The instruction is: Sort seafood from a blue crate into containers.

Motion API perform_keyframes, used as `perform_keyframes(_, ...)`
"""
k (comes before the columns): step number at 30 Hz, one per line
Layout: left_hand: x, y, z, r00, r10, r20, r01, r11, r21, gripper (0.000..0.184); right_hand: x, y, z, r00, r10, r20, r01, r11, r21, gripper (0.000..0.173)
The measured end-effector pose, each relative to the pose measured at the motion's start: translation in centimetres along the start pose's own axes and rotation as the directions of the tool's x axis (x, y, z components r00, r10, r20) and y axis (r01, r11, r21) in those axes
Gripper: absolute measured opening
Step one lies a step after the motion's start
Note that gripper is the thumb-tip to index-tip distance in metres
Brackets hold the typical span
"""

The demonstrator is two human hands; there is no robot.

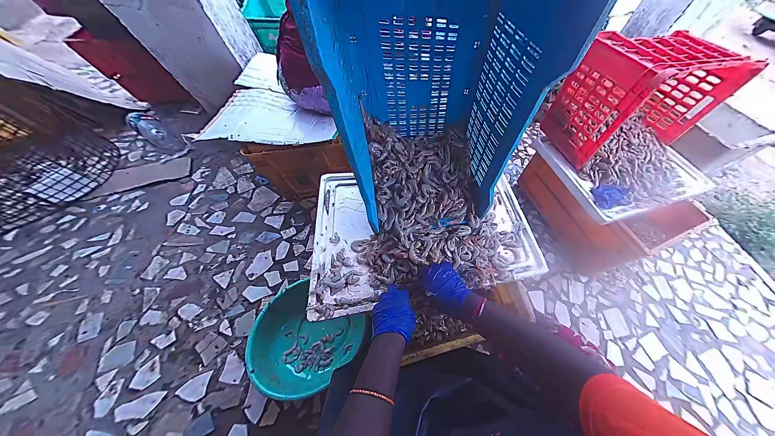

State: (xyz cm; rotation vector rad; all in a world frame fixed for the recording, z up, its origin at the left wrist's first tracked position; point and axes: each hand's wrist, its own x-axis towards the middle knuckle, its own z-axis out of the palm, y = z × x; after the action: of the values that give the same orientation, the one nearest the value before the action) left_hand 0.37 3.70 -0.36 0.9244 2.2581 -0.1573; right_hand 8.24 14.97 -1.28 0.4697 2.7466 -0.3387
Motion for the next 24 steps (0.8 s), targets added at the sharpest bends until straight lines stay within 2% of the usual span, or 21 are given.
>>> perform_keyframes(4, -0.3, -0.2, 0.2, 0.997, 0.037, 0.064, -0.036, 0.999, -0.016, 0.045, 0.0, -1.0, -1.5, 0.992, -0.077, 0.102, 0.090, 0.987, -0.132, 0.034)
perform_keyframes(8, -1.3, -0.8, -0.8, 0.974, 0.129, 0.185, -0.118, 0.991, -0.066, 0.046, -0.2, 0.2, -2.0, 0.984, -0.069, 0.162, 0.087, 0.990, -0.108, 0.036)
perform_keyframes(14, -1.1, -3.2, -1.3, 0.989, 0.129, 0.068, -0.112, 0.971, -0.209, 0.047, -1.8, 3.3, -0.1, 0.999, -0.024, 0.046, 0.024, 1.000, -0.007, 0.038)
perform_keyframes(16, -1.2, -4.1, -1.6, 0.994, 0.102, 0.023, -0.092, 0.959, -0.267, 0.046, -2.6, 3.8, 0.1, 0.999, 0.033, 0.029, -0.034, 0.999, 0.037, 0.038)
perform_keyframes(20, -1.4, -5.1, -2.4, 1.000, -0.011, -0.026, 0.002, 0.950, -0.311, 0.043, -3.5, 4.0, -0.8, 0.962, 0.272, -0.023, -0.263, 0.946, 0.190, 0.032)
perform_keyframes(24, -0.8, -4.9, -2.2, 0.991, -0.071, -0.113, 0.032, 0.947, -0.318, 0.039, -3.3, 2.1, -0.9, 0.927, 0.370, 0.067, -0.375, 0.916, 0.138, 0.032)
